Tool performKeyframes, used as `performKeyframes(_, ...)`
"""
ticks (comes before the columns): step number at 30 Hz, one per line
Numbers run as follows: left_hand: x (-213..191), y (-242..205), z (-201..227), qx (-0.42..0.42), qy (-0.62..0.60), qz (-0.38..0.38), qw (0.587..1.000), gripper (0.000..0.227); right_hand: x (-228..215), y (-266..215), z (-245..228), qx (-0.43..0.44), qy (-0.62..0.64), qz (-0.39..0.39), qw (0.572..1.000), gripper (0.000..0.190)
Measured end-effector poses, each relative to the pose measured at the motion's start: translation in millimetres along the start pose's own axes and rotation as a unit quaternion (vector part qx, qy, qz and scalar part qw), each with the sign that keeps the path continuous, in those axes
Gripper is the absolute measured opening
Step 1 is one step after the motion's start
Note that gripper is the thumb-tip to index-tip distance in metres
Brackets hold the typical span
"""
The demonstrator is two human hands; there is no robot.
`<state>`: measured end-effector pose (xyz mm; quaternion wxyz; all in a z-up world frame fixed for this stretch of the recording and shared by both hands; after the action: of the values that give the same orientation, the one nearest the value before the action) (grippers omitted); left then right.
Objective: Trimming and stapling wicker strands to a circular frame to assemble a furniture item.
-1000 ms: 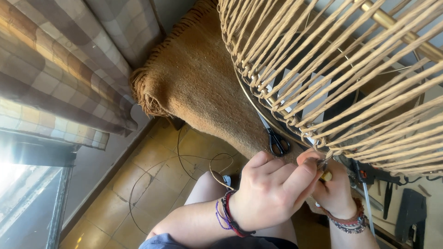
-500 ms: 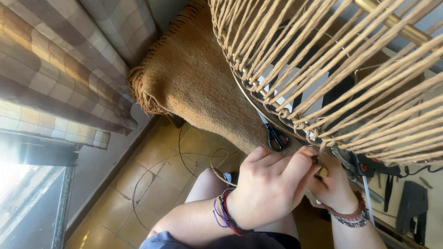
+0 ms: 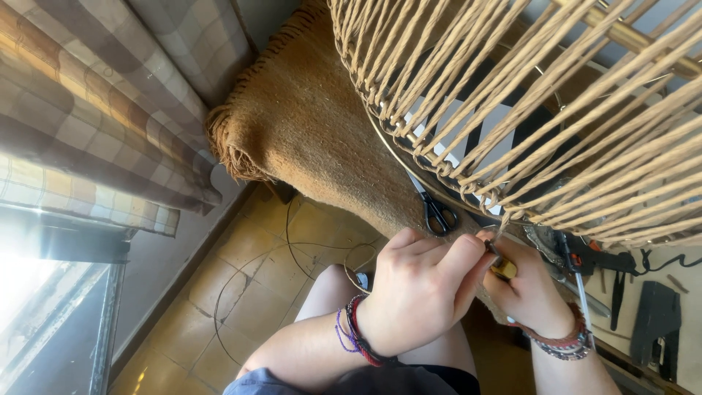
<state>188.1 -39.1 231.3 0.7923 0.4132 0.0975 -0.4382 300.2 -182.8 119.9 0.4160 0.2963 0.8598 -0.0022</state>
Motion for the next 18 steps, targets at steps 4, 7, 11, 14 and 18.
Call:
performKeyframes(4, 3, 2, -3, -0.017, -0.035, -0.009, 0.999, 0.013, 7, 1, -3, 0.007, 0.049, 0.007, 0.999, 0.027)
performKeyframes(7, 22, 5, -19, -0.106, -0.230, -0.121, 0.960, 0.016, 16, -20, 23, 0.067, 0.056, 0.009, 0.996, 0.035)
performKeyframes(11, 78, -8, -27, -0.228, -0.715, -0.343, 0.565, 0.063, 18, -29, 18, 0.127, 0.059, -0.003, 0.990, 0.030)
performKeyframes(14, 109, -12, -26, -0.200, -0.861, -0.306, 0.355, 0.035, 20, -48, 28, 0.074, 0.069, 0.039, 0.994, 0.050)
performKeyframes(18, 142, -15, -16, -0.179, -0.909, -0.235, 0.294, 0.024, 12, -56, 24, 0.146, 0.093, 0.036, 0.984, 0.100)
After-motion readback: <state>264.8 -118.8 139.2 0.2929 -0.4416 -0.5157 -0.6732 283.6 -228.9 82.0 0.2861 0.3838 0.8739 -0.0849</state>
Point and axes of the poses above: each hand's wrist, its own y-axis towards the middle knuckle, its own x-axis out of the palm, z = x × y, the point moved 8 cm from there along y, towards the middle knuckle, and after that the axes turned 11 degrees about -x, right-handed, at the moved point
